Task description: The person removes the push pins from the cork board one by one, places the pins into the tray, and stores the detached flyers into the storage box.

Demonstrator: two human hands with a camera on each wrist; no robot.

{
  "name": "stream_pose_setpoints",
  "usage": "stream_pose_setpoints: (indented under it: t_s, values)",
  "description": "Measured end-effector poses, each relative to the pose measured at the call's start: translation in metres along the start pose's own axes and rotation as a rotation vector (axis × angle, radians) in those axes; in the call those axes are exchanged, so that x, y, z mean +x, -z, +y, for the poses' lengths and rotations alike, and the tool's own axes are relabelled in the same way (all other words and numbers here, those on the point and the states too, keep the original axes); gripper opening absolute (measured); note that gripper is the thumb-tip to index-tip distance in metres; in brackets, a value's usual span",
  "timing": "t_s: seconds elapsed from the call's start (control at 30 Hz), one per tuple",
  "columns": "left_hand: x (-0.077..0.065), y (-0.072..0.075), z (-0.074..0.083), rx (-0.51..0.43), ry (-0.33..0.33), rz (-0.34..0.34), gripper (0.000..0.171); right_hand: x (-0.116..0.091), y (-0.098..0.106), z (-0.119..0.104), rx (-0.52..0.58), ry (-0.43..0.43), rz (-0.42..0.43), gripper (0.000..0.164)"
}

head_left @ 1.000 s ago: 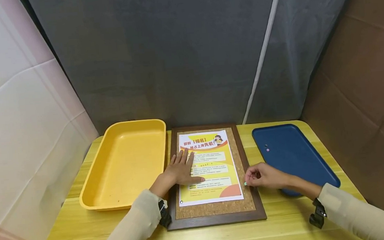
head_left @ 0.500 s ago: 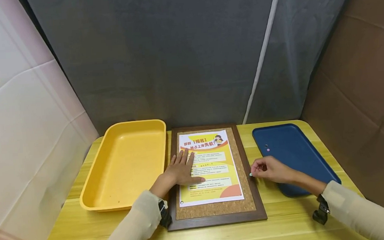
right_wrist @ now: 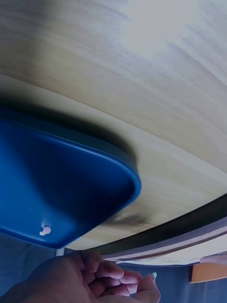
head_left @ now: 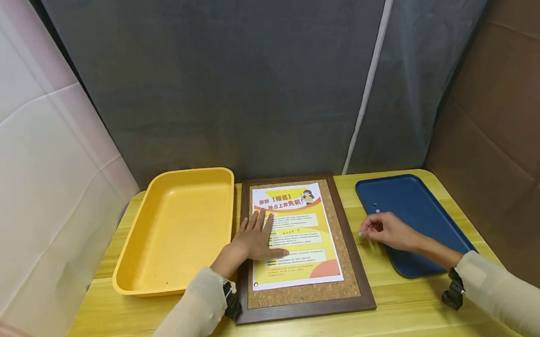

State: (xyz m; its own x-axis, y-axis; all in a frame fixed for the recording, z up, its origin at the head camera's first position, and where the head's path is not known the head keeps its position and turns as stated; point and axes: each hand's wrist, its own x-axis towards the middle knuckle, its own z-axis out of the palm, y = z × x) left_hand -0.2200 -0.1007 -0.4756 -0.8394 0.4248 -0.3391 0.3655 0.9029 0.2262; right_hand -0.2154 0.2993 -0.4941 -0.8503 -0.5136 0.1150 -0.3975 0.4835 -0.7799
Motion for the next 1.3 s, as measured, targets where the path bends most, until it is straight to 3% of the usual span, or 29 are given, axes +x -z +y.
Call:
stream_pose_setpoints:
  t_s: [0.4,1.3]
  values:
    - [0.001,0.000,-0.001,0.006,-0.003,0.002,0.112,-0.002,0.013,0.010,-0.062,-0.071,0.047,0.005]
    - [0.002,-0.002,-0.002,0.007,0.004,-0.005,0.112,-0.009,0.046,0.054,-0.217,-0.156,0.163,0.010]
